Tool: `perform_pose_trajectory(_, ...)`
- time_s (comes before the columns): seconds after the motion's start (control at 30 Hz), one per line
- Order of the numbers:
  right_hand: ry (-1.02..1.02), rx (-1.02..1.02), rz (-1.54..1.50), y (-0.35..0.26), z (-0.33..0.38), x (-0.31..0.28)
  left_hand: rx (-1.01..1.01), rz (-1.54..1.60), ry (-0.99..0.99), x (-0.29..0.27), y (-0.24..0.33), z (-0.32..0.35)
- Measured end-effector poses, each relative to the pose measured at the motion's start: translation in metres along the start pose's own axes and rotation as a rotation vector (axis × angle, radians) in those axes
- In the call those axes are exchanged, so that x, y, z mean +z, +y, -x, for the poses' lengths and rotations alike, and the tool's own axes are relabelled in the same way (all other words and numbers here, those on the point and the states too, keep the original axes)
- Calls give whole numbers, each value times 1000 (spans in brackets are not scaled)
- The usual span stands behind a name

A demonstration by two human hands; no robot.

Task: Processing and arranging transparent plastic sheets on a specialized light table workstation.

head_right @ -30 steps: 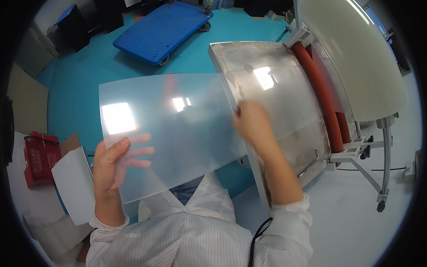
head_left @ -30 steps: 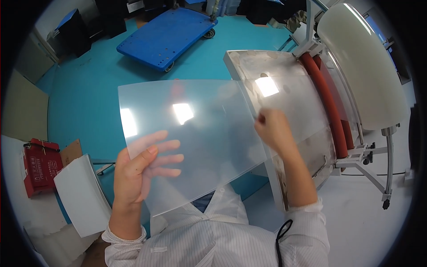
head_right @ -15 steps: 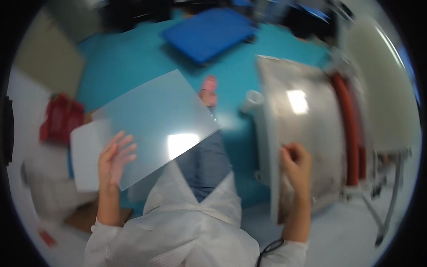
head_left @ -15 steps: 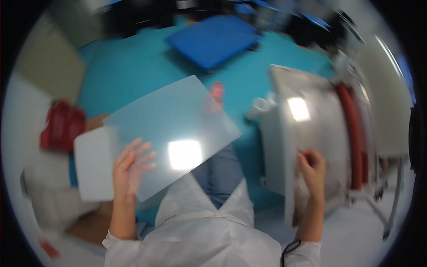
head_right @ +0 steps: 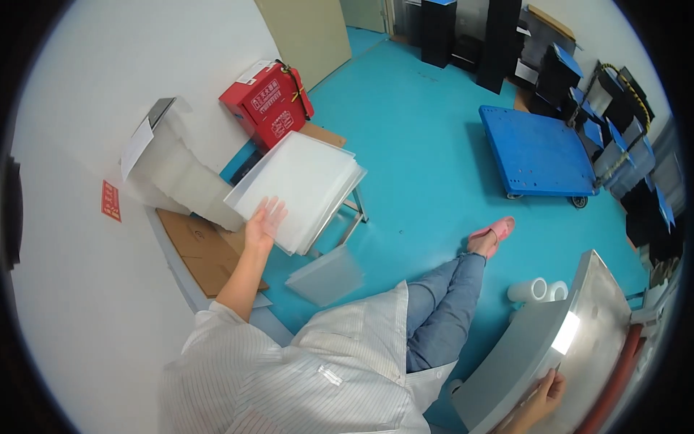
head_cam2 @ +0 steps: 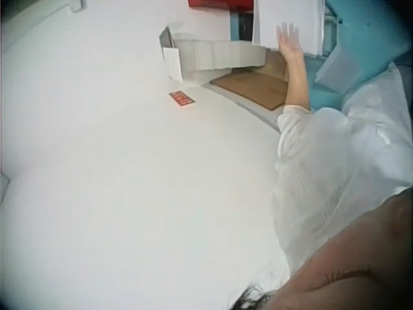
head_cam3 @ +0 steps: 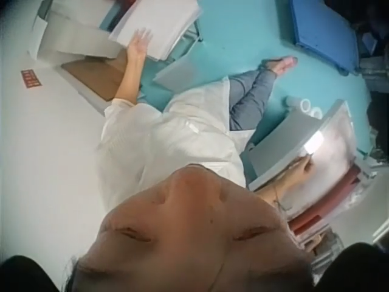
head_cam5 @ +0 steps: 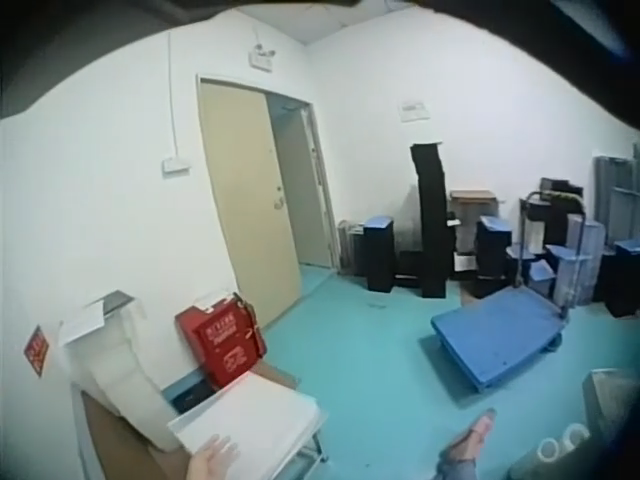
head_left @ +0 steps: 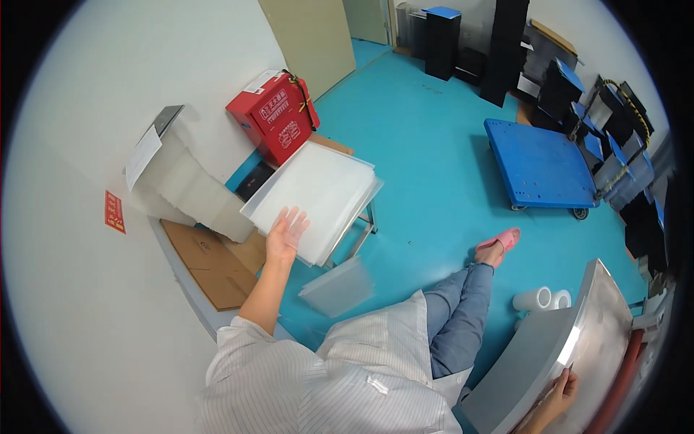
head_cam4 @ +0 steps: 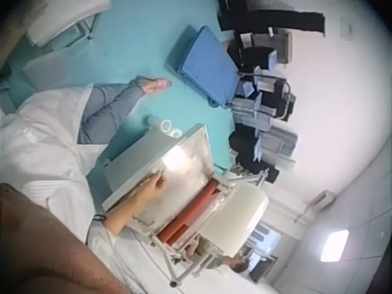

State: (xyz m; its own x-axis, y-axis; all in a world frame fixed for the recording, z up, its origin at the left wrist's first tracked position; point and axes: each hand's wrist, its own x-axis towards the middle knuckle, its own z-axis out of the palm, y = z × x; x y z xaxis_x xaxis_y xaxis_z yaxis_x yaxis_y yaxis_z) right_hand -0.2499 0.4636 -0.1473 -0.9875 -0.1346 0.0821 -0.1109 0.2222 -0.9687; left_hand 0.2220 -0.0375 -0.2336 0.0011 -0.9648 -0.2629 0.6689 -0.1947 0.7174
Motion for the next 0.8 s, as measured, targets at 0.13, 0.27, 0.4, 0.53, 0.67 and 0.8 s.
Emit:
perform_pose_trajectory(0.13, -29, 26, 106, -29, 9, 37, -33, 55, 108, -56, 10, -9)
perform_pose_trajectory(0.27, 5, 24, 150, -51, 19, 39, -176, -364, 241, -54, 26, -11)
perform_pose_trajectory(0.4, 14, 61, 183, -42, 16, 34, -361, -1479, 240, -58, 47, 1)
perform_pose_trajectory(0.53, 8, -52, 101, -20, 10, 42, -214, -1313, 337, -99, 41, 1)
perform_pose_trajectory(0.67, 79, -106, 111, -11, 9, 18, 343, -1687, 254, -69, 9, -9)
perform_pose_trajectory(0.8, 52, -99, 43, -25, 13, 22, 429, -1392, -70, 18, -33, 30)
